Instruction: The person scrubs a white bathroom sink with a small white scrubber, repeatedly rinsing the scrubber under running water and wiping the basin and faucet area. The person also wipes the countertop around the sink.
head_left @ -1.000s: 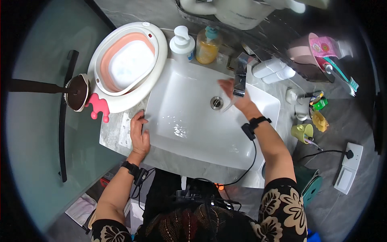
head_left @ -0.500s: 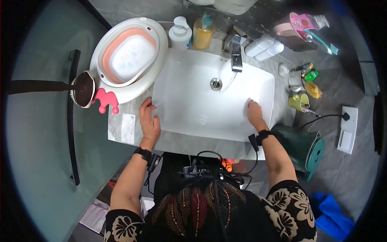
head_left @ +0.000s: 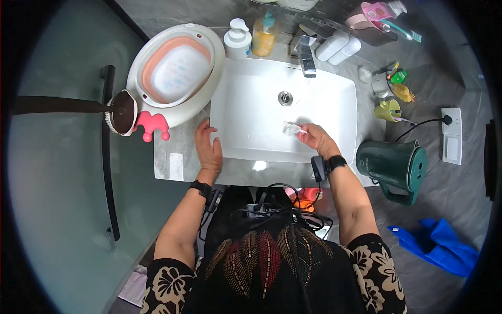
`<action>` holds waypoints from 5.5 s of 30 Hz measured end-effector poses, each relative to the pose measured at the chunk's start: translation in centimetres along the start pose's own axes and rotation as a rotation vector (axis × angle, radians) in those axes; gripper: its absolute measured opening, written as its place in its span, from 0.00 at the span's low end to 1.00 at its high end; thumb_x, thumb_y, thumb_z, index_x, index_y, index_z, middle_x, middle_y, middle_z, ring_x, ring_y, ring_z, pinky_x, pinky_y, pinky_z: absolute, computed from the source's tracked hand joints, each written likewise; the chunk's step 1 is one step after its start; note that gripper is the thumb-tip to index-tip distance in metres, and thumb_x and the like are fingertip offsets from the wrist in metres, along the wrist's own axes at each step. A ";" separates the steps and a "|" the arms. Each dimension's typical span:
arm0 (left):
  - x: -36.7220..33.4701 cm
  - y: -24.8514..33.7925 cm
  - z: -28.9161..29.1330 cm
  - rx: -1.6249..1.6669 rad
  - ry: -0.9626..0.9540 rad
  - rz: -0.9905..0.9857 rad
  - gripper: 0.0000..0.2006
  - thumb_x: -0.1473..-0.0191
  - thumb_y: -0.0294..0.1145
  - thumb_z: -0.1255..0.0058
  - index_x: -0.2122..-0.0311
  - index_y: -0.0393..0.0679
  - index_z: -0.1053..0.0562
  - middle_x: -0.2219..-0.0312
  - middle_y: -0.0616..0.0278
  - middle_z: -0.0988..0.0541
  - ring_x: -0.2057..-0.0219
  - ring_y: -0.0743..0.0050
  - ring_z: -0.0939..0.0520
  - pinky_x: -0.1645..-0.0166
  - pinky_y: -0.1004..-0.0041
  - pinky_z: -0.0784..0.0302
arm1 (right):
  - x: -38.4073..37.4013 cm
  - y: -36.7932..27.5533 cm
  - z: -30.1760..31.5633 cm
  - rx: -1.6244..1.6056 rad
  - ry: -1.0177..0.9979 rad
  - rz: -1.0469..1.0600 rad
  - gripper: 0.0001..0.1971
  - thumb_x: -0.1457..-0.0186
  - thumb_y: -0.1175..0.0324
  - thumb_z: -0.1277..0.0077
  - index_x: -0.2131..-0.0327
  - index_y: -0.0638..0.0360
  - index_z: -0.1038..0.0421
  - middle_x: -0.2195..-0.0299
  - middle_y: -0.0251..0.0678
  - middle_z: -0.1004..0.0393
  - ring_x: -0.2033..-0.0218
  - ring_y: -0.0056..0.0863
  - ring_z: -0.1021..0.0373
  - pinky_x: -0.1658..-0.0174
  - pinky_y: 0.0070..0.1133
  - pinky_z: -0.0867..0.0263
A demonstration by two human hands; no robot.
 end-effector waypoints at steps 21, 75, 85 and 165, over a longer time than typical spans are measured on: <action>0.1 2.8 -2.1 -0.207 -0.237 -0.167 0.09 0.57 0.26 0.54 0.66 0.38 0.29 0.58 0.50 0.29 0.56 0.49 0.29 0.50 0.60 0.36 | -2.3 -6.7 -10.2 -0.315 -0.199 0.145 0.08 0.45 0.80 0.58 0.61 0.65 0.35 0.64 0.42 0.35 0.61 0.36 0.33 0.54 0.30 0.29; -2.6 7.7 -34.1 1.249 -0.538 1.185 0.17 0.54 0.25 0.46 0.57 0.40 0.34 0.62 0.53 0.27 0.56 0.60 0.26 0.50 0.63 0.28 | 6.2 -23.1 -0.4 2.121 0.760 1.290 0.06 0.57 0.73 0.55 0.75 0.55 0.26 0.66 0.35 0.28 0.61 0.35 0.34 0.59 0.29 0.37; -0.5 1.9 -27.3 0.630 -0.623 0.831 0.15 0.53 0.36 0.49 0.60 0.41 0.27 0.63 0.59 0.25 0.61 0.69 0.26 0.56 0.72 0.32 | 4.2 -8.6 7.9 2.097 0.230 0.527 0.08 0.57 0.70 0.47 0.70 0.58 0.23 0.67 0.40 0.25 0.60 0.36 0.30 0.55 0.28 0.35; -0.1 1.4 -1.8 0.116 -0.183 -0.048 0.25 0.43 0.48 0.69 0.52 0.36 0.34 0.49 0.50 0.36 0.50 0.56 0.32 0.53 0.66 0.31 | 19.6 -1.9 1.2 1.758 0.252 1.005 0.10 0.47 0.66 0.53 0.65 0.62 0.27 0.64 0.47 0.30 0.60 0.44 0.34 0.55 0.34 0.37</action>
Point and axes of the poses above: each hand's wrist, its own x-axis away from the middle knuckle, its own z-axis out of the back of the hand, y = z × x, the point moved 10 cm from there along -x, towards the middle knuckle
